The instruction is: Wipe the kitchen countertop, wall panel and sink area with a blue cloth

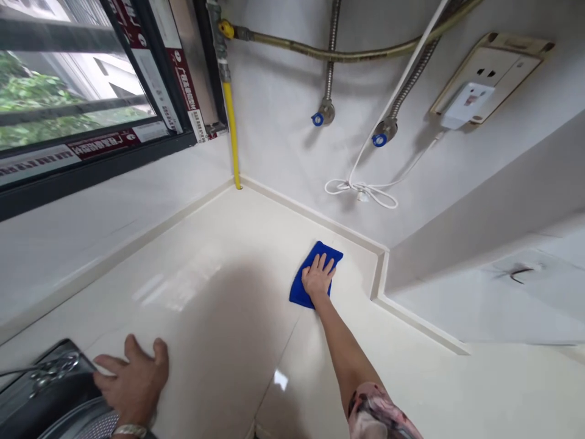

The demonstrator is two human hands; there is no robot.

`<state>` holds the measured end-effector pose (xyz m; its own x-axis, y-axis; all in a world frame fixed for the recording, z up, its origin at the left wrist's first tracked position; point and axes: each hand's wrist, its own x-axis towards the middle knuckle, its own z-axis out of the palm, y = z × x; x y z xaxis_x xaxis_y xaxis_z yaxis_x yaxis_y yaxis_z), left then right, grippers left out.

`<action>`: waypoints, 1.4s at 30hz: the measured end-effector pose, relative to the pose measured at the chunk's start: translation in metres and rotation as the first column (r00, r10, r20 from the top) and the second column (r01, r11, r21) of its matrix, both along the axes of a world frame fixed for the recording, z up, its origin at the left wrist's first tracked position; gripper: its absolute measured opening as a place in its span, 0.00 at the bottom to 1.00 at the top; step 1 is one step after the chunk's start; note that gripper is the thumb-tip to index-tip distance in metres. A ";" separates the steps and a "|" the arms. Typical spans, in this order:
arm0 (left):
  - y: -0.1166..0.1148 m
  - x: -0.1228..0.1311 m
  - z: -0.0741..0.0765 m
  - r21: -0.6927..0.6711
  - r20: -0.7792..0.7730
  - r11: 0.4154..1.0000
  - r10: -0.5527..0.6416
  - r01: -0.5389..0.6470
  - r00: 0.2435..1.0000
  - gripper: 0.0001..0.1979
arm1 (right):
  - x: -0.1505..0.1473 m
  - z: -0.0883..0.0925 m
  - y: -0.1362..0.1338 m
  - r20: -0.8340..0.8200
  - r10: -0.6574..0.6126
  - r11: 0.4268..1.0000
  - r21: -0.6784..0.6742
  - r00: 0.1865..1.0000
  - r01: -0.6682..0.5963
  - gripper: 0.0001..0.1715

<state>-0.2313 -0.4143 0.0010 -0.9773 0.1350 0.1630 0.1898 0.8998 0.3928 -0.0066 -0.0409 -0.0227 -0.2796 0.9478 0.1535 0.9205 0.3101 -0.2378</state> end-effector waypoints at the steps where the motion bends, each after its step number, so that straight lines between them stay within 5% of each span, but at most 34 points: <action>1: -0.001 -0.001 -0.001 -0.019 -0.002 1.000 -0.007 0.007 1.000 0.38 | -0.012 0.000 0.001 -0.031 0.026 1.000 -0.006 0.999 -0.026 0.40; 6: -0.003 -0.001 -0.002 -0.076 -0.010 0.997 -0.006 0.005 1.000 0.37 | -0.077 0.003 -0.038 -0.098 0.239 0.969 -0.046 0.966 -0.244 0.42; 12: -0.006 -0.004 -0.002 -0.061 0.002 0.998 -0.018 0.018 1.000 0.37 | -0.114 0.027 -0.137 -0.059 0.582 0.796 -0.161 0.811 -0.583 0.45; 20: -0.007 -0.001 0.001 -0.020 -0.024 1.000 0.002 -0.002 1.000 0.35 | -0.055 0.050 -0.234 -0.163 0.856 0.450 -0.234 0.491 -0.862 0.43; 23: -0.007 0.000 0.005 0.010 -0.022 1.000 0.003 -0.003 1.000 0.35 | -0.010 0.044 -0.244 -0.156 0.885 0.402 -0.223 0.439 -0.888 0.41; 26: -0.007 0.002 0.007 0.037 -0.041 0.999 0.005 -0.003 0.999 0.35 | 0.038 0.031 -0.246 -0.106 0.863 0.472 -0.176 0.493 -0.864 0.43; 32: -0.009 0.002 -0.001 0.079 -0.144 0.997 0.008 0.003 0.990 0.34 | 0.122 -0.007 -0.218 0.028 0.688 0.725 0.017 0.726 -0.688 0.47; 37: -0.008 0.002 -0.005 0.092 -0.200 0.996 0.006 0.012 0.980 0.34 | 0.163 -0.035 -0.141 0.130 0.429 0.879 0.169 0.894 -0.446 0.38; 42: -0.006 0.004 -0.007 0.078 -0.185 0.997 0.030 -0.016 0.982 0.38 | 0.156 -0.050 -0.052 0.094 0.099 0.966 0.230 0.991 -0.118 0.38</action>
<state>-0.2276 -0.4207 -0.0056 -0.9318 0.0933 0.3508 0.2455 0.8738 0.4197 0.1495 -0.0929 -0.0724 -0.3995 0.8510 0.3408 0.8913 0.4476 -0.0728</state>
